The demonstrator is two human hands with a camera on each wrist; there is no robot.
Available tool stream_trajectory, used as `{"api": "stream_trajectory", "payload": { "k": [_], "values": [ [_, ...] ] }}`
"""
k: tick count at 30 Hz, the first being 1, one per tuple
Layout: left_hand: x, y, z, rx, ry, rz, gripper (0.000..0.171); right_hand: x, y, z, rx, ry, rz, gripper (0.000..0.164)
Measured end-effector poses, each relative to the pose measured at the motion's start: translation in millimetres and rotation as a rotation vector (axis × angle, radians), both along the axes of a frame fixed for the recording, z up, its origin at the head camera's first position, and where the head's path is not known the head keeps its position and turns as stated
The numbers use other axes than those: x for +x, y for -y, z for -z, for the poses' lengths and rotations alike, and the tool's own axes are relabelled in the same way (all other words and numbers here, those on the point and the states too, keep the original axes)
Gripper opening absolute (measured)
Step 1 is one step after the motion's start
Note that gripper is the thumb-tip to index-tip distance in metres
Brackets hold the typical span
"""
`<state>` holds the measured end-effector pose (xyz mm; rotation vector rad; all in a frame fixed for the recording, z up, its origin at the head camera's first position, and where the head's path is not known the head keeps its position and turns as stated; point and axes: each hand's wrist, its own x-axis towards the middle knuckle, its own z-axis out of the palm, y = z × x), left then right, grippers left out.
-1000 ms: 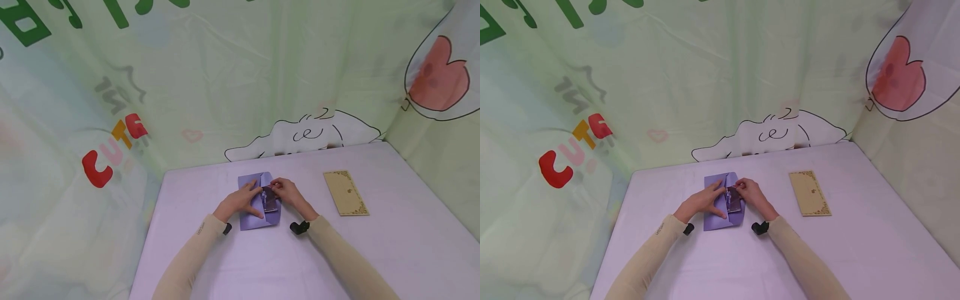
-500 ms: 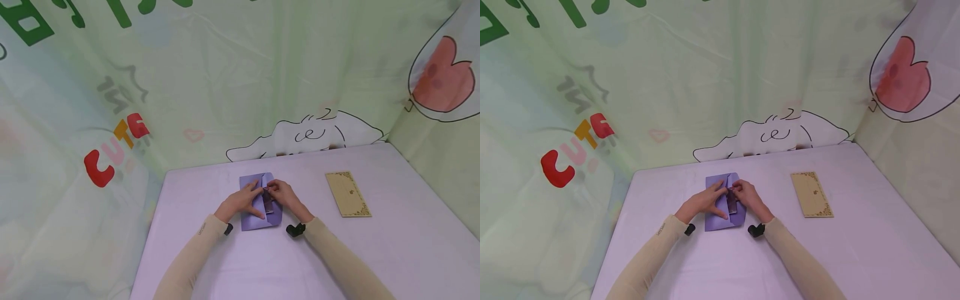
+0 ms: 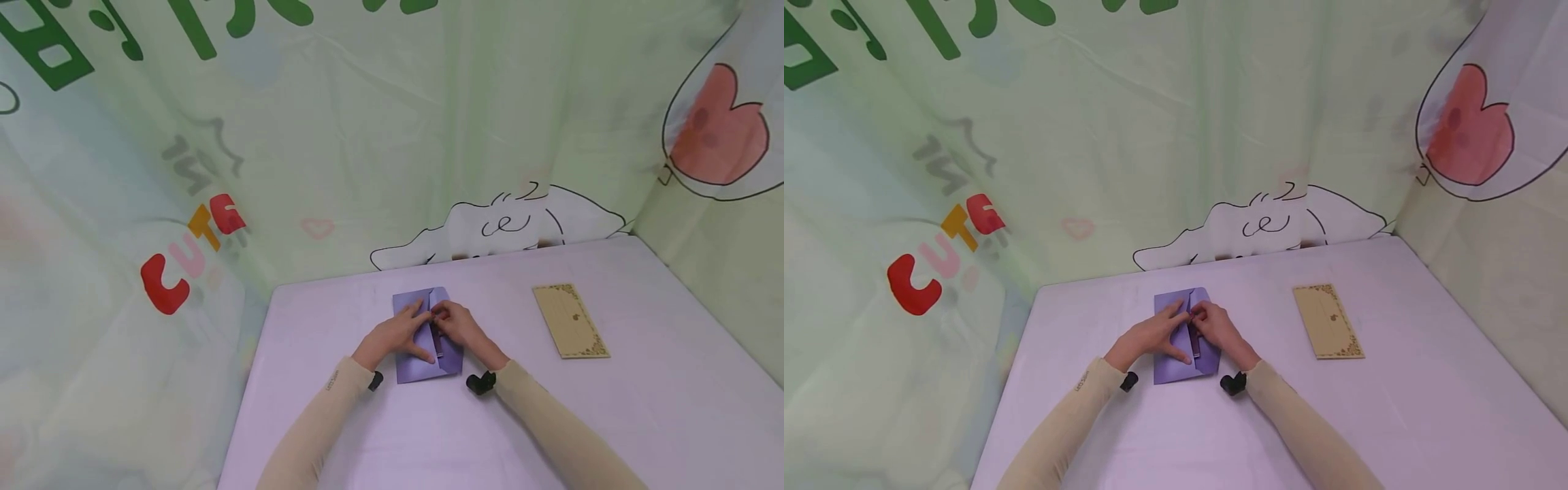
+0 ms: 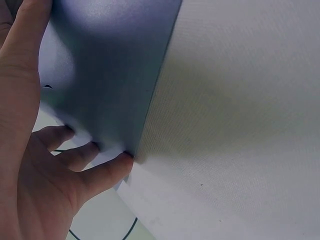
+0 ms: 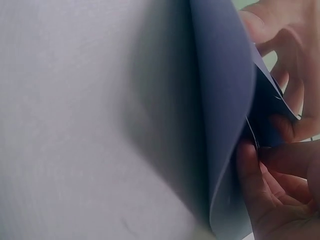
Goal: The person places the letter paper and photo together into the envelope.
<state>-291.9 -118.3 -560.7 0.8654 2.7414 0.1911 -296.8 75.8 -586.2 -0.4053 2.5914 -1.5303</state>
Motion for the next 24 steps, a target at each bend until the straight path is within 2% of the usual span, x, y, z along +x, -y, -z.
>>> {"api": "stream_trajectory", "payload": {
  "k": [6, 15, 24],
  "values": [
    [0.1, -0.2, -0.7, -0.007, -0.006, 0.000, 0.099, 1.7, 5.6, -2.3, 0.000, 0.034, 0.005, 0.024],
    [-0.3, -0.7, 1.2, -0.007, -0.015, 0.003, 0.099, 3.2, 9.5, -2.9, 0.070, -0.038, -0.001, 0.029],
    [-1.4, -0.1, 2.1, -0.018, -0.011, -0.002, 0.102, 4.2, 7.9, -5.9, 0.114, -0.057, -0.014, 0.030]
  ]
}}
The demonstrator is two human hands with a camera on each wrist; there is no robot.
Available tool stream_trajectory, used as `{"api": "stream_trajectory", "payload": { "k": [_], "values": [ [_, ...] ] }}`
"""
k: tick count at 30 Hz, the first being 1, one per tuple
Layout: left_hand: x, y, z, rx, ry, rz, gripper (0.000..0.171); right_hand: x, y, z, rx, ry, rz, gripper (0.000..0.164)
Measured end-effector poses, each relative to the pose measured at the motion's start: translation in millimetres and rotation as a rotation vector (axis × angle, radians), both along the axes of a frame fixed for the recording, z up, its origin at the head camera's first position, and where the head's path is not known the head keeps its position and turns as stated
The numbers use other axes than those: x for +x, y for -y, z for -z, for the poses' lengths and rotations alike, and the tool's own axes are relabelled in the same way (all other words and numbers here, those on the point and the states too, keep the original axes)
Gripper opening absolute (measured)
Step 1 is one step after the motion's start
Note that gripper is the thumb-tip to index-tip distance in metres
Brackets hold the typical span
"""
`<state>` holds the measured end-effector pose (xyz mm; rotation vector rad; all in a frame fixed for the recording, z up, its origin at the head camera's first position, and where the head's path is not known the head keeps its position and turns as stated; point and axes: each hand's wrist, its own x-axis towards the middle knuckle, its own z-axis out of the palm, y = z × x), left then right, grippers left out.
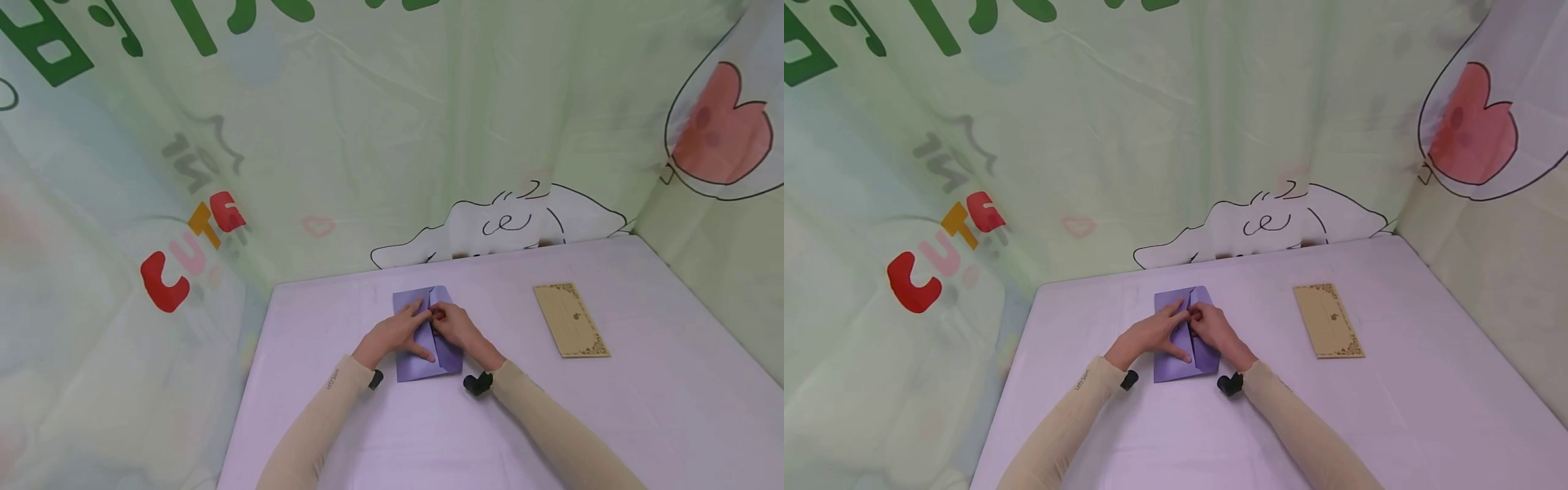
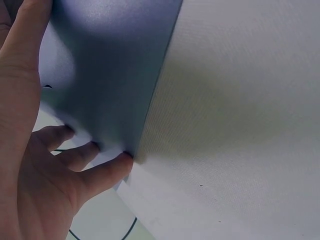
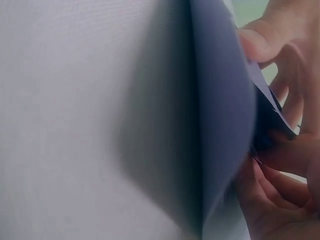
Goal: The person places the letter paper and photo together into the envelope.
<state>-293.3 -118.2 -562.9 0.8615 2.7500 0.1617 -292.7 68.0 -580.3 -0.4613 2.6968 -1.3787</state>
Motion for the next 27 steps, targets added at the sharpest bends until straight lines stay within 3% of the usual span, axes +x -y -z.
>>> {"api": "stream_trajectory", "payload": {
  "k": [5, 14, 27],
  "values": [
    [0.6, -0.3, -0.7, 0.003, -0.005, 0.009, 0.101, 1.0, -6.6, -2.8, 0.027, -0.007, -0.006, 0.030],
    [1.1, -1.0, -4.1, 0.027, 0.001, 0.009, 0.086, 7.2, -25.8, -4.2, -0.021, 0.022, -0.018, 0.031],
    [-0.7, -1.5, -3.1, 0.013, 0.020, 0.011, 0.089, 19.7, -62.2, -6.6, -0.013, -0.003, 0.047, 0.032]
  ]
}}
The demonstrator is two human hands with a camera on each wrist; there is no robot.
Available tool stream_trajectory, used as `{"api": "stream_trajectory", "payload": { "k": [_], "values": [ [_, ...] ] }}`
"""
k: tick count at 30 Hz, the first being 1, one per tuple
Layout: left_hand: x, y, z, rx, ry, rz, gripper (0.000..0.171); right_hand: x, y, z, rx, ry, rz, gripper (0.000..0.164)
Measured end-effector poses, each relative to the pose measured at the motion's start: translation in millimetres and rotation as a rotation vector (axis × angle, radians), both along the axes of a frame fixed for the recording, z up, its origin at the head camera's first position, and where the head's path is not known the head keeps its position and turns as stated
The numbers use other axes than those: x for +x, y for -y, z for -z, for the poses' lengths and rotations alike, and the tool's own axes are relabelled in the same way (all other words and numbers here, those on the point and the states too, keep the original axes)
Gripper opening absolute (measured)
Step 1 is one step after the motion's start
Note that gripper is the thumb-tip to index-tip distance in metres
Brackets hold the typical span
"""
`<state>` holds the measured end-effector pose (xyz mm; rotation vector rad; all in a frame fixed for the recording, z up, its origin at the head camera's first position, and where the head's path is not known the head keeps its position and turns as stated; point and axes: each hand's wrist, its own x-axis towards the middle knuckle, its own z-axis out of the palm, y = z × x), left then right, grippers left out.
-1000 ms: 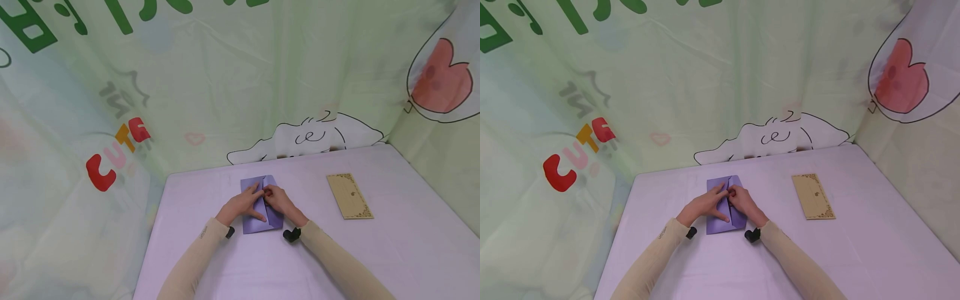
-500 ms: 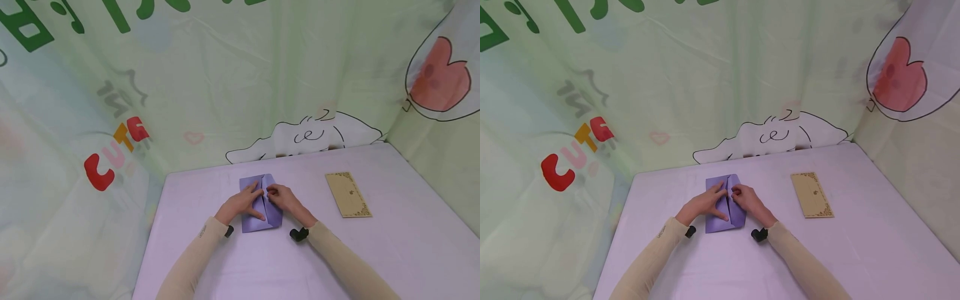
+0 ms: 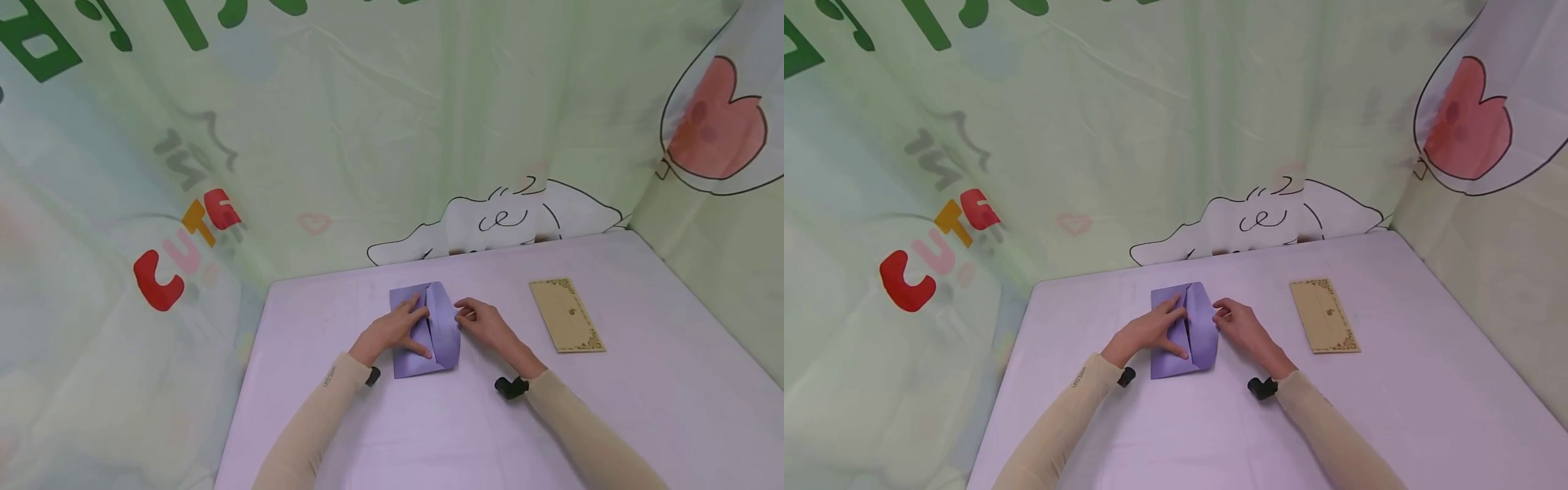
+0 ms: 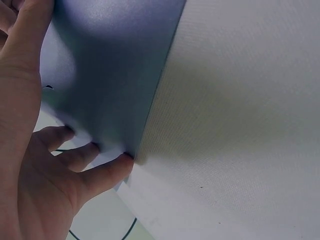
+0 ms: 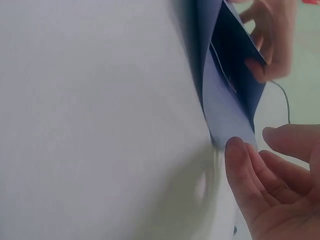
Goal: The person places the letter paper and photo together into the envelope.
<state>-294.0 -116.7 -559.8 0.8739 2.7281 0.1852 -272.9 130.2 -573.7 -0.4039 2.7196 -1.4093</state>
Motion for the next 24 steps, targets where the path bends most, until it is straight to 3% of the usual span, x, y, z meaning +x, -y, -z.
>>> {"api": "stream_trajectory", "payload": {
  "k": [24],
  "values": [
    [1.2, 1.0, -0.6, 0.022, 0.005, 0.002, 0.086, 4.4, -88.1, -11.9, 0.113, 0.027, 0.182, 0.042]
  ]
}}
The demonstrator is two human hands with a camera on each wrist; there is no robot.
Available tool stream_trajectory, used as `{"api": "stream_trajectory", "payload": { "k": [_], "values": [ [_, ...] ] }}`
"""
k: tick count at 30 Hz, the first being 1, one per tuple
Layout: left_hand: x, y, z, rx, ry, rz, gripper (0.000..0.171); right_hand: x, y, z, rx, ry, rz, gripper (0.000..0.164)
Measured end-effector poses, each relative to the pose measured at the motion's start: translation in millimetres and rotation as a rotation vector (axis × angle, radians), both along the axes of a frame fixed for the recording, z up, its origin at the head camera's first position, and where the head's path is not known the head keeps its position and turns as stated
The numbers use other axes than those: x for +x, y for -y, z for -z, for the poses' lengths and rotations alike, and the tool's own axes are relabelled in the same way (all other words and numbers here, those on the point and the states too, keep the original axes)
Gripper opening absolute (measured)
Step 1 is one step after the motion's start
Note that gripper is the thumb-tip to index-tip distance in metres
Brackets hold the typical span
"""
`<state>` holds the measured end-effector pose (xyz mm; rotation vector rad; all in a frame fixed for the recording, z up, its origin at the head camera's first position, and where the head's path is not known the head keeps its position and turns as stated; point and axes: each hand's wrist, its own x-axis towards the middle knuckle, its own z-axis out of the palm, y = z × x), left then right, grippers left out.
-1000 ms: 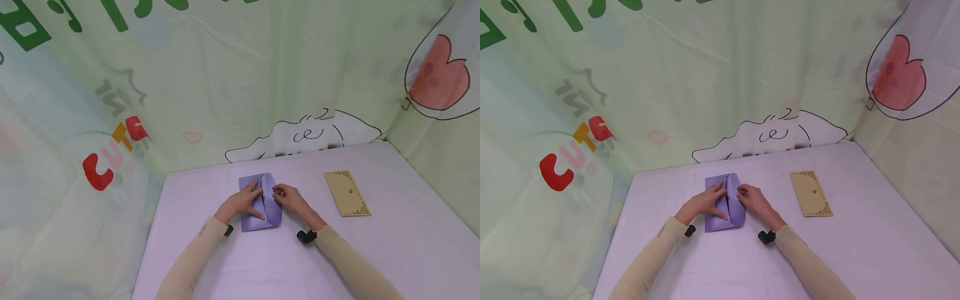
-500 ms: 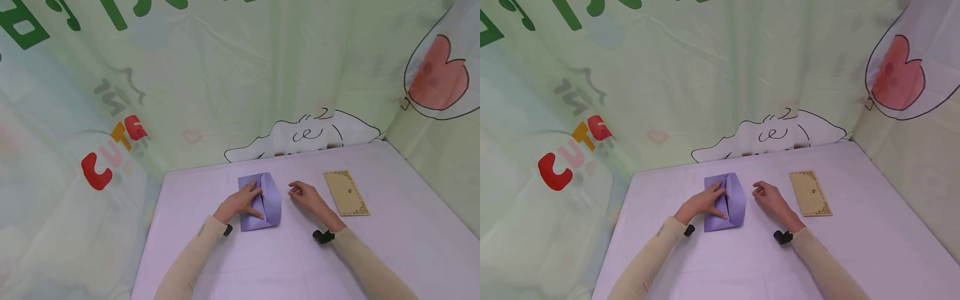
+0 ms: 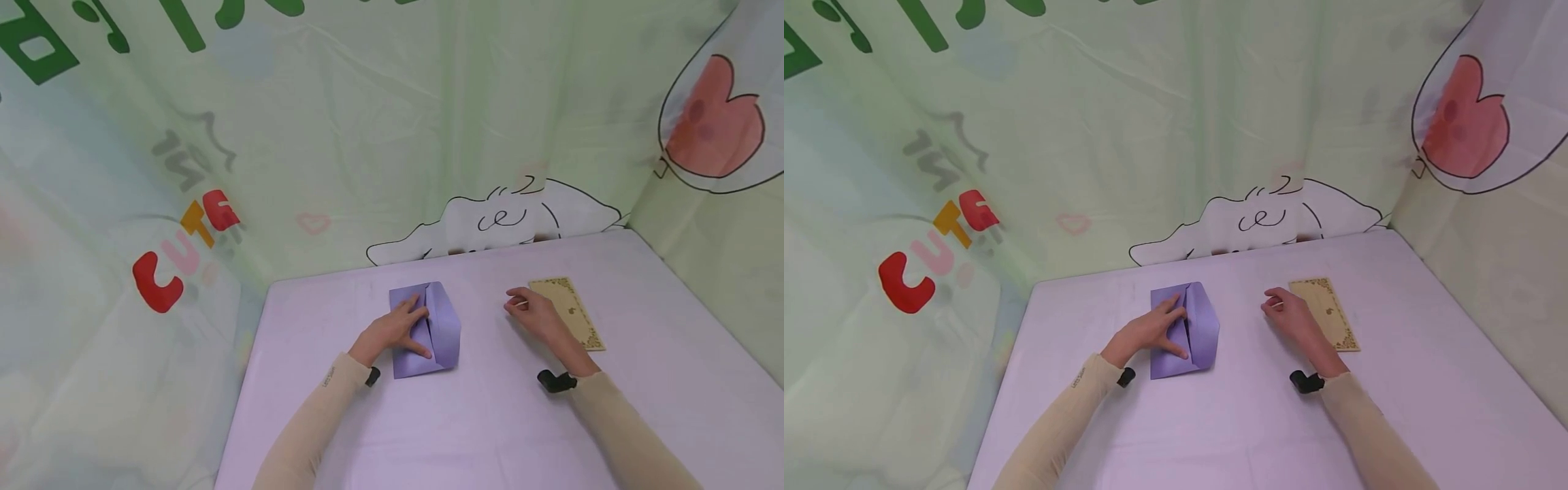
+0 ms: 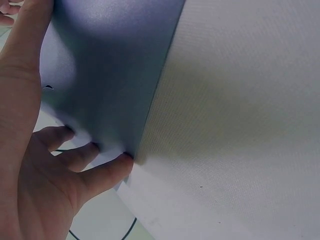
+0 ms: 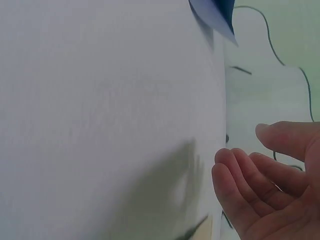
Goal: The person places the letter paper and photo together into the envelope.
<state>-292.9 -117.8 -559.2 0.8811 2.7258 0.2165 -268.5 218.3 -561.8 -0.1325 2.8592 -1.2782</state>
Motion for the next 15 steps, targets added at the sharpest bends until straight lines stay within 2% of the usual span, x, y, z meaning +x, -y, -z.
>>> {"api": "stream_trajectory", "payload": {
  "k": [5, 15],
  "values": [
    [1.9, -1.0, 0.6, -0.005, 0.002, -0.006, 0.087, 5.2, -20.3, 0.3, 0.006, 0.011, 0.030, 0.044],
    [2.4, -1.7, -2.0, -0.003, -0.001, -0.015, 0.087, 14.7, -56.3, -2.0, 0.041, -0.059, 0.104, 0.043]
  ]
}}
